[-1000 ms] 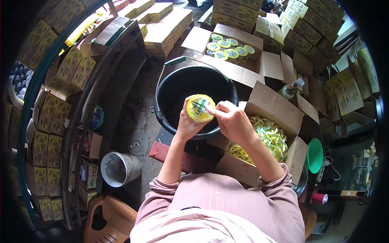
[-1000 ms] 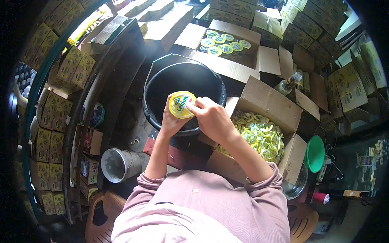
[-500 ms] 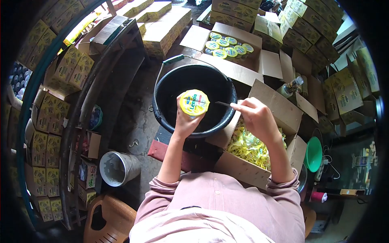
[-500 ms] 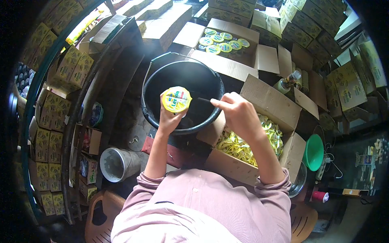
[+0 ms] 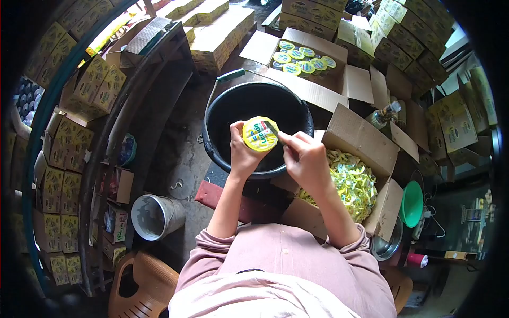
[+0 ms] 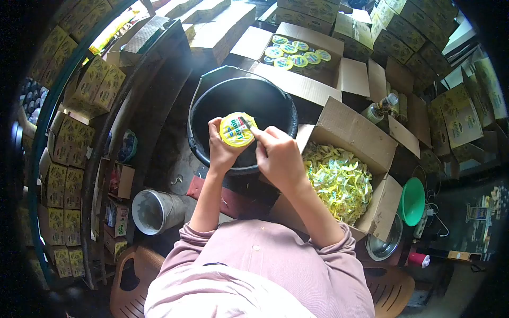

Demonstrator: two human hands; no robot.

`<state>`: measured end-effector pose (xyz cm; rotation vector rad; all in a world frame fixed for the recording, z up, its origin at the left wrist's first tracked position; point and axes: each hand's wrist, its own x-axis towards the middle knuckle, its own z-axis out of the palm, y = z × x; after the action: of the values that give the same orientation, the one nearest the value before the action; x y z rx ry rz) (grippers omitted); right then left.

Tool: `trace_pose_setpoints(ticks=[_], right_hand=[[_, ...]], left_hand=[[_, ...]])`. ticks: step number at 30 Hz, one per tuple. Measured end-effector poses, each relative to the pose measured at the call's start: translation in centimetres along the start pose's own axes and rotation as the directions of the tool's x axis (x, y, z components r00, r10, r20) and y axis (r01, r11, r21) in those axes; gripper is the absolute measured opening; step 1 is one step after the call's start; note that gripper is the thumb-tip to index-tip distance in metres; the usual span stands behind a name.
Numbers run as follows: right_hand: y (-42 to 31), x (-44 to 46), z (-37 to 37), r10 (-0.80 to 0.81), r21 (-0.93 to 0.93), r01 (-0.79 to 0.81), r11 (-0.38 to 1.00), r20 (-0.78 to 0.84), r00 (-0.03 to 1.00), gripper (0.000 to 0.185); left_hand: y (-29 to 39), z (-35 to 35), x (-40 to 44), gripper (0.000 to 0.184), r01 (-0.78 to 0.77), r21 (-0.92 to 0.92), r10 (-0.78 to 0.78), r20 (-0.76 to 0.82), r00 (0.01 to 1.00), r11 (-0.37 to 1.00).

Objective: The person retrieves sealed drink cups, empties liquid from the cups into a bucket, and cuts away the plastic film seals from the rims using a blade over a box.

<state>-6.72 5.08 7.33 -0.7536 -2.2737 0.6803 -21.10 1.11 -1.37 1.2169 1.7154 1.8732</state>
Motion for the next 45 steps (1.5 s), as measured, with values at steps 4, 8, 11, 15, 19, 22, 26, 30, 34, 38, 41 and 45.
trace_pose_setpoints(ticks=[4,8,11,15,19,22,26,30,34,38,41,45], right_hand=[[-0.1,0.0,1.3,-0.016,0.017,0.016,1.000,-0.006,1.000,0.027],[0.0,0.2,1.7,-0.018,-0.001,0.018,1.000,0.011,1.000,0.027],[0.1,0.4,2.1,-0.075,-0.004,0.075,0.997,-0.044,0.996,0.027],[0.2,0.4,2.2,-0.081,-0.010,0.081,0.997,-0.034,0.996,0.027],[0.4,0.6,2.5,-0.088,-0.038,0.088,0.995,-0.015,0.996,0.026],[0.3,0.6,2.1,-0.038,-0.053,0.041,0.998,0.057,0.998,0.025],[0.3,0.3,1.7,0.010,-0.048,-0.004,0.999,0.124,0.992,0.023],[0.5,0.2,1.9,0.019,-0.033,-0.015,0.999,0.125,0.992,0.022],[0.8,0.1,1.7,-0.006,-0.024,0.009,1.000,0.102,0.995,0.023],[2.0,-0.6,1.4,-0.002,0.021,-0.001,1.000,0.140,0.990,0.025],[2.0,-0.8,1.0,0.002,0.026,-0.005,1.000,0.123,0.992,0.025],[1.5,-1.4,-0.1,0.116,-0.021,-0.115,0.993,0.165,0.979,0.026]], left_hand=[[0.3,0.1,0.0,0.068,-0.045,-0.023,0.044,-0.033,0.998,0.999],[0.6,0.1,0.1,0.066,-0.061,-0.024,0.061,-0.021,0.998,0.998],[0.8,0.1,0.1,0.065,-0.070,-0.006,0.069,-0.024,0.997,0.998],[0.9,0.1,0.0,0.065,-0.051,0.018,0.051,-0.020,0.998,0.999],[0.9,0.1,0.0,0.064,-0.038,0.001,0.038,-0.016,0.999,0.999],[1.0,0.1,0.0,0.064,-0.030,0.000,0.030,0.004,1.000,1.000],[0.9,0.1,-0.1,0.067,-0.042,-0.008,0.043,0.016,0.999,0.999],[0.1,0.2,-0.2,0.066,-0.062,-0.009,0.062,0.032,0.998,0.998],[-0.8,0.1,-0.3,0.064,-0.129,0.227,0.123,0.037,0.992,0.965],[-0.4,0.5,0.4,0.067,-0.233,0.399,0.225,0.069,0.972,0.887],[0.4,0.6,0.7,0.069,-0.283,0.510,0.261,0.116,0.958,0.813],[0.9,0.5,2.4,0.068,-0.345,0.551,0.277,0.205,0.939,0.760]])
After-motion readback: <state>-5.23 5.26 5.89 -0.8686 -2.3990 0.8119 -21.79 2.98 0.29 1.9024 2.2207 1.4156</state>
